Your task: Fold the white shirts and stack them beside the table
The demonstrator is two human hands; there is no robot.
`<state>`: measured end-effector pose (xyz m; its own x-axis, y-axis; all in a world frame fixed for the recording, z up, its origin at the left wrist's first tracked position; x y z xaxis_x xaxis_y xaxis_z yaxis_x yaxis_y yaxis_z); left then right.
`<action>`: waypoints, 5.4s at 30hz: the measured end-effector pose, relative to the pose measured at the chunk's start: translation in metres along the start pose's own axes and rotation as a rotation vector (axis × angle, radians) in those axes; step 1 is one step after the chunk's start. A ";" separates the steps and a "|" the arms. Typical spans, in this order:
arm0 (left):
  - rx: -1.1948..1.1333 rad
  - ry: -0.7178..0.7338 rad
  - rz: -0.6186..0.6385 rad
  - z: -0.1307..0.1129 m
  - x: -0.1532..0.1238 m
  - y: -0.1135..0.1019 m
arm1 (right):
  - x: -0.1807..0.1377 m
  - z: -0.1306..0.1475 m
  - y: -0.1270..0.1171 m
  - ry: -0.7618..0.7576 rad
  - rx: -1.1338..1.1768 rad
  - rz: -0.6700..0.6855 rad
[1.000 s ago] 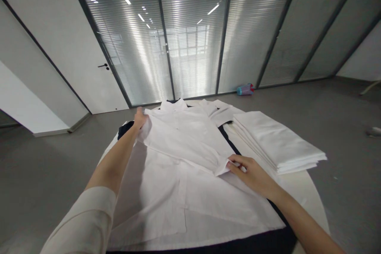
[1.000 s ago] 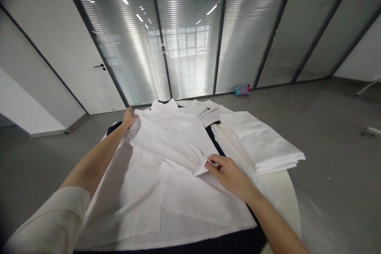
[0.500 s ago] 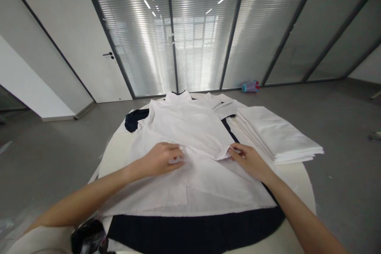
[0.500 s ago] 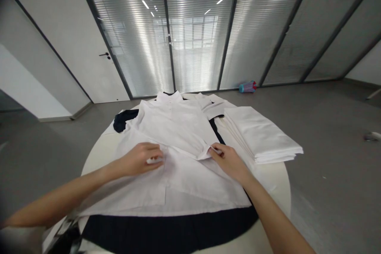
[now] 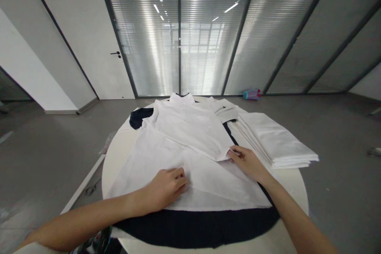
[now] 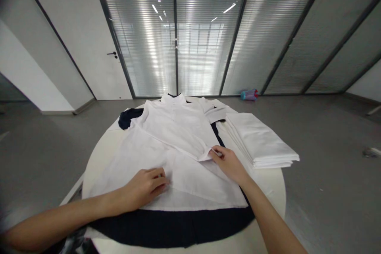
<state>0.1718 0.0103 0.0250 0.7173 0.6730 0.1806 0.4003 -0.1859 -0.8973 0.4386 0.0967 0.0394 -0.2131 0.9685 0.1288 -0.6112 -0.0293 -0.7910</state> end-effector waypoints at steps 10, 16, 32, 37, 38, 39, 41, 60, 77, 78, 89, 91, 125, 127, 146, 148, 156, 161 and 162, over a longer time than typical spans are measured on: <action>0.112 0.086 -0.067 -0.009 -0.002 0.006 | -0.001 0.003 -0.001 0.009 -0.007 0.008; 0.125 0.137 -0.056 -0.025 -0.005 0.001 | 0.000 0.004 -0.001 -0.003 -0.029 0.010; -0.118 -0.253 0.136 0.018 -0.105 -0.064 | -0.002 0.008 -0.005 -0.024 -0.006 0.002; -0.033 -0.190 0.129 0.014 -0.111 -0.051 | -0.002 0.006 -0.005 -0.017 -0.014 0.005; -0.004 -0.155 0.125 0.011 -0.108 -0.048 | -0.002 0.006 -0.005 -0.015 -0.017 0.002; 0.021 -0.121 0.117 0.009 -0.105 -0.046 | -0.002 0.005 -0.004 -0.013 -0.018 -0.002; 0.055 -0.071 0.096 0.007 -0.100 -0.044 | -0.001 0.004 -0.004 -0.008 -0.016 -0.009; -0.214 -0.711 -0.560 0.219 0.025 -0.149 | 0.000 0.003 -0.001 -0.004 -0.019 0.016; 0.153 -0.813 -0.473 0.336 0.110 -0.126 | 0.000 -0.001 0.003 0.028 0.004 0.049; 0.174 -0.790 -0.458 0.335 0.110 -0.124 | 0.000 -0.001 0.002 0.028 -0.008 0.045; 0.345 -0.531 -0.386 0.300 0.114 -0.109 | -0.004 0.000 0.008 -0.014 -0.019 0.109; 0.295 -0.565 -0.275 0.306 0.110 -0.097 | -0.004 -0.001 0.009 -0.031 -0.005 0.119; 0.336 -0.507 -0.351 0.284 0.133 -0.093 | -0.014 0.013 0.013 -0.062 -0.064 0.282; 0.346 -0.478 -0.363 0.266 0.120 -0.093 | -0.015 0.015 0.012 -0.063 -0.088 0.293; -0.031 -0.606 -0.699 0.300 -0.008 -0.117 | -0.015 0.007 0.020 -0.110 -0.106 0.332; -0.121 -0.619 -0.778 0.306 -0.011 -0.117 | -0.015 0.008 0.020 -0.118 -0.106 0.324; -0.208 -0.622 -0.880 0.315 -0.014 -0.116 | -0.016 0.010 0.019 -0.112 -0.092 0.349; -0.164 -0.592 -0.920 0.304 -0.016 -0.119 | -0.016 0.010 0.020 -0.108 -0.093 0.357; -0.134 -0.573 -0.958 0.298 -0.016 -0.123 | -0.016 0.010 0.020 -0.109 -0.092 0.357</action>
<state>-0.0586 0.2362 0.0121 -0.2738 0.8026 0.5299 0.7285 0.5328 -0.4306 0.4223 0.0785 0.0278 -0.4827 0.8694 -0.1056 -0.4138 -0.3327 -0.8474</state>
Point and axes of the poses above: each hand's wrist, its own x-axis towards the middle knuckle, its own y-axis out of the palm, z = x × y, the point moved 6 cm from there along x, towards the middle knuckle, and after that the axes turned 13 degrees about -x, right-handed, at the moved point
